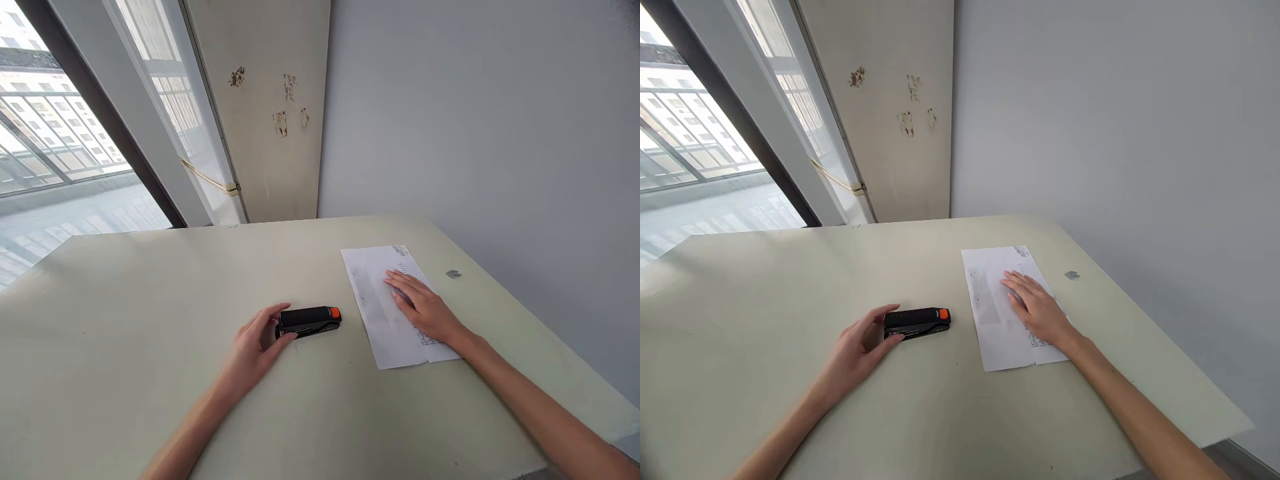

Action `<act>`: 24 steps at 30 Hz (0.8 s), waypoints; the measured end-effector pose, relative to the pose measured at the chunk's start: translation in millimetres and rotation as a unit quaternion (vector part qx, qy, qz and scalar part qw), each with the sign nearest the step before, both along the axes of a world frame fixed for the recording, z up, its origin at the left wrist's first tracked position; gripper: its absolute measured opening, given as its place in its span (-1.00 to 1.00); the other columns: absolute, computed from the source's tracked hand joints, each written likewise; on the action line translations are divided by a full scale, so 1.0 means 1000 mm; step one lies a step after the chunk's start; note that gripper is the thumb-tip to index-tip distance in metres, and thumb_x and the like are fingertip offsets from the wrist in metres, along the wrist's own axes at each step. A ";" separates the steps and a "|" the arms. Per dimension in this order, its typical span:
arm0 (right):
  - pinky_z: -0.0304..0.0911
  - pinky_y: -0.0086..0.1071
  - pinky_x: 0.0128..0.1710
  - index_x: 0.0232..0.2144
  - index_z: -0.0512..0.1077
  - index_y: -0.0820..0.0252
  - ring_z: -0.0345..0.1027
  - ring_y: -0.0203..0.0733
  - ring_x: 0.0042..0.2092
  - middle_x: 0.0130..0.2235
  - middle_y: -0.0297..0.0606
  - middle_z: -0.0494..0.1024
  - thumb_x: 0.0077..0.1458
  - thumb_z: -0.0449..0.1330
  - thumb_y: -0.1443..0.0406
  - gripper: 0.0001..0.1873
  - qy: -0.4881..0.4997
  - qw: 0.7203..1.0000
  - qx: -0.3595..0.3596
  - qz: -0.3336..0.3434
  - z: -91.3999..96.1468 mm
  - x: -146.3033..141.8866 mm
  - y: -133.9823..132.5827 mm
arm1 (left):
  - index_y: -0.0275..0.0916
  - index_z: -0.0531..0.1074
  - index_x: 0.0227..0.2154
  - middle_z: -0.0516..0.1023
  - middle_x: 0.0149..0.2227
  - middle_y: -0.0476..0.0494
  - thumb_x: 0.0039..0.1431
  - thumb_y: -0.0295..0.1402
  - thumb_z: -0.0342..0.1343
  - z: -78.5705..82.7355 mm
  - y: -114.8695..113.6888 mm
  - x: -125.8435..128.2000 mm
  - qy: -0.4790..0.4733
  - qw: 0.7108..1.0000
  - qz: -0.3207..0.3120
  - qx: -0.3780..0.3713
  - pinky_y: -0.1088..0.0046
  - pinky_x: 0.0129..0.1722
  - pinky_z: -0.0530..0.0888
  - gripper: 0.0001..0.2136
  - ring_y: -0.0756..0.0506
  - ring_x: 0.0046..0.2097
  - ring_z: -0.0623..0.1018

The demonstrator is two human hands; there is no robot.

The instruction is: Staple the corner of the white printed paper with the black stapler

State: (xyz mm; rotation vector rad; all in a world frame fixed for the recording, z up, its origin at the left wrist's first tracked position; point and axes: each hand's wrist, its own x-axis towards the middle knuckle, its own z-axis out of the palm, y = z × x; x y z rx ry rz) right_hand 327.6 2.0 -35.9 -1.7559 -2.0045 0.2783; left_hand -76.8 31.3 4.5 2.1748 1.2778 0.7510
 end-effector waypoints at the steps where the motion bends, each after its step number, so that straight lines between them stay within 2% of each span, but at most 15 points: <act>1: 0.01 0.06 0.48 0.30 0.35 -0.11 0.05 -0.05 0.48 0.43 -0.38 0.29 0.47 -0.08 0.11 -0.54 -0.001 1.000 -0.001 -0.001 0.000 0.004 0.003 | -0.07 0.47 0.08 0.65 -0.10 -0.07 0.36 -0.10 0.14 0.000 0.002 -0.002 0.004 1.000 -0.006 0.012 0.31 -0.07 0.54 -0.68 -0.15 -0.09 0.62; 5: 0.06 0.02 0.46 0.28 0.37 -0.09 0.07 -0.07 0.47 0.43 -0.38 0.31 0.48 -0.11 0.13 -0.54 -0.001 1.000 -0.004 0.000 0.001 0.015 0.006 | -0.12 0.53 -0.23 0.64 -0.15 -0.09 0.37 -0.08 0.12 0.003 0.005 -0.007 0.012 0.998 -0.042 0.054 0.31 -0.07 0.52 -0.76 -0.15 -0.12 0.60; 9: 0.12 0.03 0.44 0.27 0.38 -0.13 0.11 -0.05 0.46 0.42 -0.40 0.32 0.47 -0.12 0.14 -0.53 -0.007 1.000 -0.011 -0.005 0.003 0.022 0.008 | -0.12 0.53 -0.25 0.64 -0.14 -0.10 0.38 -0.09 0.12 0.002 0.004 -0.009 0.005 0.998 -0.041 0.056 0.29 -0.04 0.50 -0.76 -0.15 -0.12 0.60; 14: 0.19 0.03 0.40 0.26 0.40 -0.12 0.19 -0.03 0.42 0.39 -0.37 0.37 0.45 -0.10 0.16 -0.54 -0.008 1.000 -0.014 -0.016 0.009 0.021 0.010 | -0.12 0.55 -0.26 0.64 -0.15 -0.10 0.37 -0.08 0.12 0.002 0.001 -0.007 -0.001 0.998 -0.024 0.050 0.31 -0.10 0.51 -0.75 -0.14 -0.16 0.60; 19: 0.36 0.00 0.27 0.28 0.38 -0.16 0.29 0.03 0.37 0.36 -0.38 0.42 0.43 -0.04 0.15 -0.54 0.051 0.998 -0.021 -0.025 0.023 -0.011 0.005 | -0.12 0.54 -0.30 0.62 -0.22 -0.08 0.34 -0.06 0.16 0.001 -0.003 -0.001 -0.001 0.999 -0.009 0.046 0.32 -0.17 0.51 -0.75 -0.14 -0.22 0.58; 22: 0.57 -0.14 -0.05 0.26 0.39 -0.14 0.31 0.06 0.35 0.33 -0.35 0.46 0.42 -0.01 0.12 -0.56 0.128 0.991 -0.044 0.001 0.034 -0.042 0.006 | -0.13 0.53 -0.30 0.61 -0.24 -0.09 0.33 -0.04 0.17 -0.001 -0.003 0.002 0.003 0.999 -0.007 0.046 0.31 -0.17 0.51 -0.73 -0.15 -0.22 0.57; 24: 0.57 -0.17 -0.12 0.25 0.42 -0.12 0.32 0.07 0.34 0.32 -0.33 0.47 0.42 0.00 0.11 -0.57 0.164 0.985 -0.045 0.016 0.039 -0.063 0.012 | -0.13 0.53 -0.31 0.61 -0.25 -0.09 0.33 -0.03 0.16 -0.002 -0.003 0.003 0.004 0.999 -0.006 0.046 0.30 -0.18 0.52 -0.72 -0.15 -0.23 0.57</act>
